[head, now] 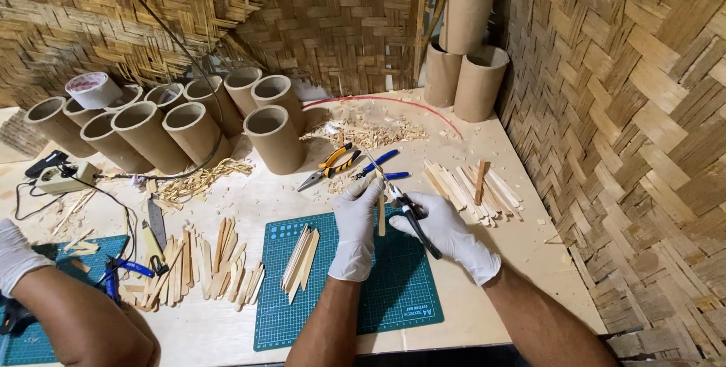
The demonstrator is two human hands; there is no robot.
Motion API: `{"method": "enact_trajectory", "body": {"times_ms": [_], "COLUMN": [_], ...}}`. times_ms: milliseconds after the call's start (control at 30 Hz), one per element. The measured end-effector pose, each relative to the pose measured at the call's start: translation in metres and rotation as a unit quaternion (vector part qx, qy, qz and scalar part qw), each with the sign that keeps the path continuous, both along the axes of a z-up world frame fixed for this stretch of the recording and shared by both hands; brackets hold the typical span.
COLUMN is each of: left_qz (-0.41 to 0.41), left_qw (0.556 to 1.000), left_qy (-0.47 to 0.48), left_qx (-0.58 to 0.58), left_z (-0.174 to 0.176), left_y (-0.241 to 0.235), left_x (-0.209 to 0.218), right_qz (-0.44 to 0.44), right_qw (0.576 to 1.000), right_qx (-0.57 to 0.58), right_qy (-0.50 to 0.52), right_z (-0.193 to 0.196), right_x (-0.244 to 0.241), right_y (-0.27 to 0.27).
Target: Cutting thin wooden sticks to a uniform length using scissors in a workshop.
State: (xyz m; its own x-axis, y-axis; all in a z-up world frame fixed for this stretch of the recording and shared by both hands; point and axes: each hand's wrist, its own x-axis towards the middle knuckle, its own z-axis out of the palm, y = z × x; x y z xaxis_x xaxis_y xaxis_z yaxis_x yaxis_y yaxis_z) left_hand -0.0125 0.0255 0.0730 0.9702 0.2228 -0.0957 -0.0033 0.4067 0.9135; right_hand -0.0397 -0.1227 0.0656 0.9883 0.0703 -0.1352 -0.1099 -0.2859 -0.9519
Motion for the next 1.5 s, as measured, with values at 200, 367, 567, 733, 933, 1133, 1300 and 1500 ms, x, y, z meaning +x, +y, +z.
{"method": "enact_trajectory", "body": {"times_ms": [200, 367, 567, 733, 933, 1133, 1300, 1500], "left_qz": [0.007, 0.003, -0.002, -0.002, -0.005, -0.012, -0.007, -0.005], "left_qw": [1.0, 1.0, 0.999, 1.0, 1.0, 1.0, 1.0, 1.0], "left_qy": [-0.003, -0.004, 0.0, 0.001, -0.003, -0.015, 0.004, 0.001], "left_qx": [0.024, 0.027, 0.035, 0.031, 0.025, 0.011, 0.014, -0.013], "left_z": [-0.017, 0.007, -0.005, -0.014, 0.003, -0.012, 0.002, 0.005], "left_y": [0.007, 0.002, 0.008, 0.009, 0.008, 0.005, 0.005, 0.006], "left_x": [0.01, -0.002, 0.005, 0.008, 0.002, 0.005, -0.002, -0.002], "right_qz": [0.037, 0.094, 0.098, 0.097, 0.1, 0.064, 0.044, 0.049], "right_qw": [0.993, 0.993, 0.993, 0.984, 0.987, 0.984, 0.982, 0.981], "right_qx": [-0.108, -0.077, 0.039, 0.133, 0.123, 0.166, 0.181, 0.187], "right_qy": [0.001, 0.005, 0.047, 0.07, 0.012, 0.002, 0.018, 0.027], "right_z": [0.005, 0.031, 0.016, 0.003, -0.005, -0.032, -0.024, -0.028], "right_x": [-0.009, -0.024, -0.01, -0.009, -0.004, 0.004, 0.001, 0.001], "right_y": [-0.001, -0.003, -0.006, -0.008, -0.01, -0.009, -0.006, -0.007]}}
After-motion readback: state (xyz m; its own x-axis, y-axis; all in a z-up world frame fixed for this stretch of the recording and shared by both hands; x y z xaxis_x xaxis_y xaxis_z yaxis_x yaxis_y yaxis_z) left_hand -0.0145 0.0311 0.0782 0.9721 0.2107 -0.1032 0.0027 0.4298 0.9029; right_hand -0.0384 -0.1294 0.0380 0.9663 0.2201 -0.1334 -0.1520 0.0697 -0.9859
